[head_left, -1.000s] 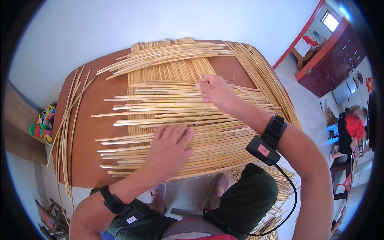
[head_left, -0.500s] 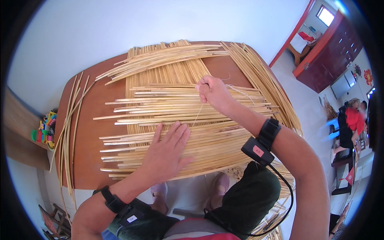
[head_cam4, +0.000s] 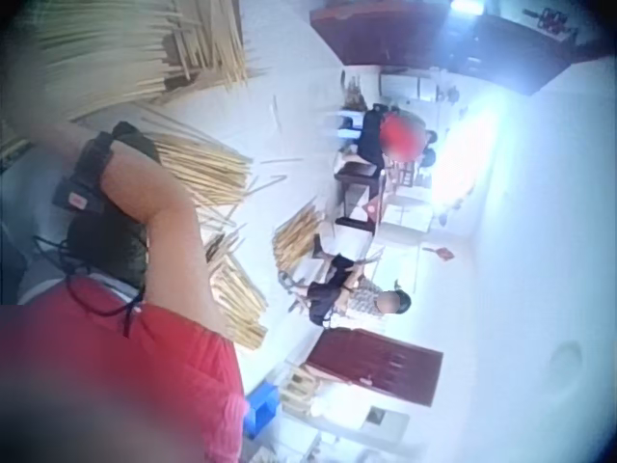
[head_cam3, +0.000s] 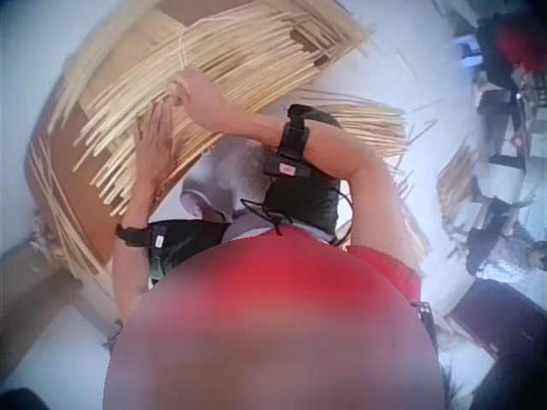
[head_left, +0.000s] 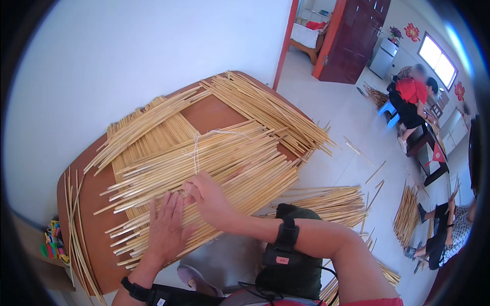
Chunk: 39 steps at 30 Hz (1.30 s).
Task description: The person binds bamboo slats together using a white cord and a needle, threading the cord through the slats to form a mat. They handle the needle and cord to secure the pieces on a table and reach for a spool of thread from a bag.
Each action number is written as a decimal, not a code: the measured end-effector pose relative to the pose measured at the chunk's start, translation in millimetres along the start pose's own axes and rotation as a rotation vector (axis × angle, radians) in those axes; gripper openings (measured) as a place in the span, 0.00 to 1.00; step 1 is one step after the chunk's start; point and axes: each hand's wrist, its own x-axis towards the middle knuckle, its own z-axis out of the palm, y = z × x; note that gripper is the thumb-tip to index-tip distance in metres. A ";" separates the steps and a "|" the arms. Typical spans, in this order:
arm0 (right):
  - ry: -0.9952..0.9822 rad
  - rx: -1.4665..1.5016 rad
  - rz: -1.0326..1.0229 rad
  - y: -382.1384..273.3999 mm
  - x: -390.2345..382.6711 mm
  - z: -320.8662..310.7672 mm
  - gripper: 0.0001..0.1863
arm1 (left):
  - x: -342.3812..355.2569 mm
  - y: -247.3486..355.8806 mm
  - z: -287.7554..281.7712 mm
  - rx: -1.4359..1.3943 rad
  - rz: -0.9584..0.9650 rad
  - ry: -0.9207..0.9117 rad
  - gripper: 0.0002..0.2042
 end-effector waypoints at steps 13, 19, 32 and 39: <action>-0.183 -0.296 -0.290 -15.4 3.3 -14.2 0.19 | 3.0 9.7 -12.2 0.017 -0.031 -0.071 0.42; 0.018 -0.331 -0.303 19.0 38.9 -31.6 0.18 | 2.3 16.4 -26.9 -0.067 -0.063 -0.024 0.34; -0.050 -0.165 0.175 -25.4 34.8 -64.8 0.16 | 42.3 -39.4 -8.2 -0.241 -0.203 0.399 0.08; -0.007 -0.591 -0.127 -20.4 34.0 -61.1 0.14 | 46.5 -42.9 -11.2 -0.222 -0.148 0.378 0.12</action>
